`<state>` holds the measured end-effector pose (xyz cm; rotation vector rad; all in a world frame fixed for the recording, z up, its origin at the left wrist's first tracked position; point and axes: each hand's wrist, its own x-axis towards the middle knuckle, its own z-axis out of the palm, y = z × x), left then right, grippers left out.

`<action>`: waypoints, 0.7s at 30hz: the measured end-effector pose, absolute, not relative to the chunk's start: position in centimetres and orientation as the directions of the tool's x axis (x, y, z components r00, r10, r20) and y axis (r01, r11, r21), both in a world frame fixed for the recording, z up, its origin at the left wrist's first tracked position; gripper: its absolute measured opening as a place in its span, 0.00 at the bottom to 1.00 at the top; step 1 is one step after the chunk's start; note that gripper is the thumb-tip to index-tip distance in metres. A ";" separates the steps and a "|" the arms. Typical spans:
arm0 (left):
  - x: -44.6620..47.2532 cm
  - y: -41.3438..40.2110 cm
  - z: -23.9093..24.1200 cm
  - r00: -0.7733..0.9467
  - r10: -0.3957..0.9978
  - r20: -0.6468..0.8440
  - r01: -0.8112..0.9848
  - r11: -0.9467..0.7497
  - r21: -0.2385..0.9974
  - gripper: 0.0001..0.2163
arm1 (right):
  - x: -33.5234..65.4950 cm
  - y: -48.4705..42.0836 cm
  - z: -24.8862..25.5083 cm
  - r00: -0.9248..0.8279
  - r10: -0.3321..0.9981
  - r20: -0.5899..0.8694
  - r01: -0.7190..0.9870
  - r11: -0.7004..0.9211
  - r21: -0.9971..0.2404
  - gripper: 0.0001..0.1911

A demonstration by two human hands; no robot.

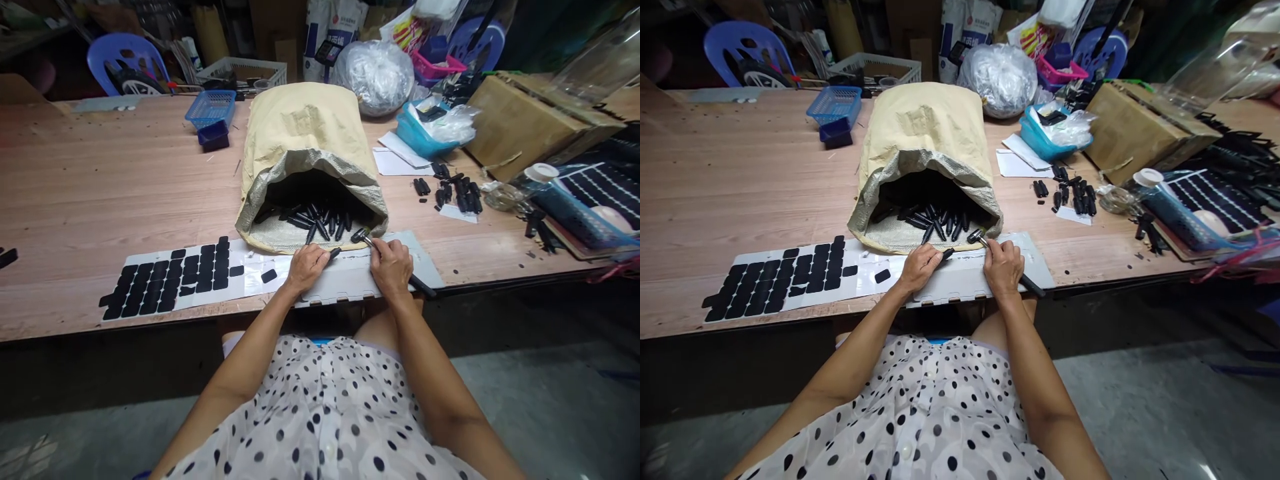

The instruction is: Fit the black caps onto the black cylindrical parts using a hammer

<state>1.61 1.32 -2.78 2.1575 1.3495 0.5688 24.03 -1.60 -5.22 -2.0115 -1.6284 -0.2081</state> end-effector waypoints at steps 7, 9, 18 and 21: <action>0.3 -1.6 -0.8 0.501 0.845 0.186 0.459 -0.442 0.770 0.11 | 23.6 -1.7 -5.0 0.231 0.874 0.427 0.953 -0.114 -0.282 0.15; -0.3 -3.8 -0.1 0.590 0.781 0.207 0.356 -0.481 0.801 0.12 | 23.6 -1.7 -5.0 0.233 0.874 0.427 0.954 -0.120 -0.275 0.15; -0.9 -10.0 -5.5 0.580 0.758 -0.300 0.706 -0.284 0.648 0.13 | 23.3 -1.6 -5.0 0.250 0.877 0.410 0.948 -0.135 -0.289 0.16; -0.6 -10.0 -4.8 0.633 0.720 -0.284 0.679 -0.340 0.651 0.17 | 23.3 -1.6 -5.1 0.238 0.866 0.440 0.956 -0.129 -0.265 0.16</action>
